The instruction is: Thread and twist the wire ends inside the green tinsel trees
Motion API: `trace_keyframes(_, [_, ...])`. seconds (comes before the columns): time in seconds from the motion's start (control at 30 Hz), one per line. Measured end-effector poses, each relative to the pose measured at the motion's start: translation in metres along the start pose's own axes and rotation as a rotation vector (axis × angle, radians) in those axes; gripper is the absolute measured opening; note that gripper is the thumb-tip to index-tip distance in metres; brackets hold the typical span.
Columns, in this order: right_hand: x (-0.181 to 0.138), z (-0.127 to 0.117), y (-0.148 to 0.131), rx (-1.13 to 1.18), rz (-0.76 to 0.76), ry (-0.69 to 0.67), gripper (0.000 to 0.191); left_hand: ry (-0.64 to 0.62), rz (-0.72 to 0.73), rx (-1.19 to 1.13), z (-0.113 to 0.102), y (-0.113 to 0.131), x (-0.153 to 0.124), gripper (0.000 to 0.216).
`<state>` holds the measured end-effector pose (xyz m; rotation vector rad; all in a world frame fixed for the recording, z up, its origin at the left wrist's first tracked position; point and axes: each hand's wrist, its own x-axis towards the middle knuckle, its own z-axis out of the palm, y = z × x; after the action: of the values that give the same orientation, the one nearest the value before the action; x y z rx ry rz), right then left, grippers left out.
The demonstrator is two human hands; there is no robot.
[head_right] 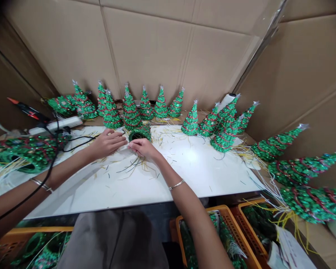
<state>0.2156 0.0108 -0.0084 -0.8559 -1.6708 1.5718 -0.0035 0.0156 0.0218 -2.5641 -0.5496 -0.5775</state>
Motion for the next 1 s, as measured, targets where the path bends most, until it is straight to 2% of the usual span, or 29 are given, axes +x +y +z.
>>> trace_keyframes(0.13, [0.002,-0.002,-0.001,-0.265,-0.099,-0.020,0.022,-0.111,-0.005,-0.042,-0.008,0.006,0.004,0.024])
trace_keyframes(0.23, [0.004,-0.002,0.001,-0.503,-0.241,0.006,0.022,-0.149,-0.139,-0.197,-0.009,0.012,0.002,0.025])
trace_keyframes(0.3, [0.005,-0.002,0.003,-0.599,-0.321,-0.002,0.022,-0.160,-0.313,-0.374,-0.007,0.017,0.000,0.027])
trace_keyframes(0.4, [0.006,-0.002,0.004,-0.651,-0.409,-0.026,0.022,-0.158,-0.691,-0.748,0.000,0.027,-0.003,0.030])
trace_keyframes(0.53, [0.007,-0.003,0.006,-0.663,-0.459,-0.020,0.023,-0.054,-1.161,-1.294,0.010,0.041,-0.002,0.024])
trace_keyframes(0.6, [0.007,-0.003,0.008,-0.658,-0.478,-0.005,0.022,-0.005,-1.325,-1.520,0.011,0.046,0.000,0.015])
trace_keyframes(0.7, [0.007,-0.002,0.009,-0.634,-0.507,0.024,0.020,-0.009,-1.489,-1.758,0.006,0.047,0.005,0.006])
trace_keyframes(0.77, [0.007,-0.001,0.009,-0.602,-0.523,0.043,0.020,-0.032,-1.540,-1.816,0.002,0.044,0.007,0.005])
trace_keyframes(0.83, [0.006,0.000,0.009,-0.568,-0.527,0.052,0.020,-0.087,-1.523,-1.766,-0.002,0.038,0.007,0.007])
trace_keyframes(0.93, [0.006,0.002,0.010,-0.537,-0.499,0.058,0.022,-0.192,-1.317,-1.442,-0.005,0.029,0.003,0.023])
trace_keyframes(1.0, [0.007,0.004,0.012,-0.518,-0.463,0.085,0.023,-0.155,-1.099,-1.082,-0.006,0.027,-0.001,0.031])
